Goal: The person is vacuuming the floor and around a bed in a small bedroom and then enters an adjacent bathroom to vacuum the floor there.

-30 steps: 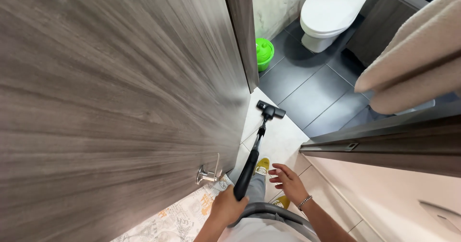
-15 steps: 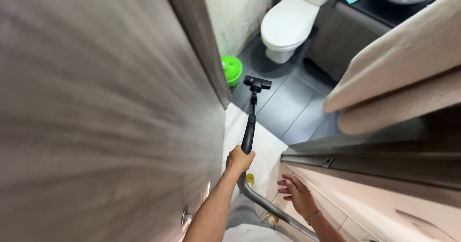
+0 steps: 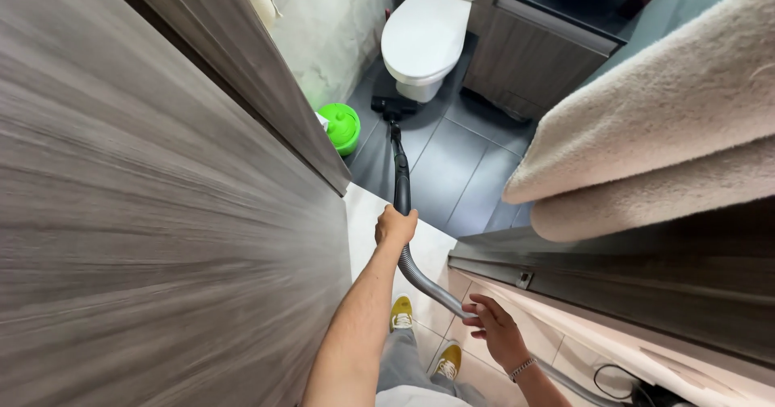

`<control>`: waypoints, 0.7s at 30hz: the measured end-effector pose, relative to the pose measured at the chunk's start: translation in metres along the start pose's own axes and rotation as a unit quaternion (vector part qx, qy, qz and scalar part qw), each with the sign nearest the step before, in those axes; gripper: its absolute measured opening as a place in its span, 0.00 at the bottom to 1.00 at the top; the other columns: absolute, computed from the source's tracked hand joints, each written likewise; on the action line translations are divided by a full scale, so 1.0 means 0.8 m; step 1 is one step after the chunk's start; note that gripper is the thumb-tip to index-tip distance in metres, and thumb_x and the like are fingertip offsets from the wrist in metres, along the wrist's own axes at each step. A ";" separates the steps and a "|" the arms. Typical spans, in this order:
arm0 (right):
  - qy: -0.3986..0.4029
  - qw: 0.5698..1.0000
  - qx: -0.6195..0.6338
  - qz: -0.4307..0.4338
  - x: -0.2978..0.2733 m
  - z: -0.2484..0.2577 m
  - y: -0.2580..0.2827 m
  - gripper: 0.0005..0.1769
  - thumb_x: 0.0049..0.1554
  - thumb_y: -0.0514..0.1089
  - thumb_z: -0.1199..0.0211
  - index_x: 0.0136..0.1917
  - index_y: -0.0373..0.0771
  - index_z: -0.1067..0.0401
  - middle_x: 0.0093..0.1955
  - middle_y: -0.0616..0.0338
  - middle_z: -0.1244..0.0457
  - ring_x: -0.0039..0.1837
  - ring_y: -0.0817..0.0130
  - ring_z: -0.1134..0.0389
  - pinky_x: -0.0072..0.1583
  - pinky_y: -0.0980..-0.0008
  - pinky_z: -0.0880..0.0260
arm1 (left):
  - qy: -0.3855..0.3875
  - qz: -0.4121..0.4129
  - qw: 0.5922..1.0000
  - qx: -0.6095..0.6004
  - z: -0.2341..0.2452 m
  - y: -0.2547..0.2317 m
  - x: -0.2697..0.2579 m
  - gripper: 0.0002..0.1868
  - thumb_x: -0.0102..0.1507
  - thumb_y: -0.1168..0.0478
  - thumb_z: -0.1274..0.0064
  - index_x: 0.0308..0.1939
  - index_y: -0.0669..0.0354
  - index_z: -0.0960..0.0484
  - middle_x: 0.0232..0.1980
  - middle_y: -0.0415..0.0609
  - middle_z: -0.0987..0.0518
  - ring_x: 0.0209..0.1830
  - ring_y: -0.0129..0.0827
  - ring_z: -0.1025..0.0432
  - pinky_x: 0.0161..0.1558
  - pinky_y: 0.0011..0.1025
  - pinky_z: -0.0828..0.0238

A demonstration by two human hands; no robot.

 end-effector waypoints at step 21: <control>0.020 0.976 -0.203 0.076 -0.067 -0.029 -0.037 0.31 0.60 0.58 0.43 0.72 0.44 0.38 0.60 0.58 0.31 0.55 0.67 0.30 0.54 0.67 0.28 | 0.057 0.002 0.987 -0.152 -0.172 0.166 -0.234 0.38 0.64 0.31 0.52 0.52 0.67 0.23 0.52 0.65 0.19 0.52 0.52 0.23 0.54 0.42 0.27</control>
Point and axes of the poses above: each hand's wrist, its own x-axis towards the middle knuckle, its own z-axis out of the back of the hand, y = z × x, the point moved 6 cm from there along x, towards the middle knuckle
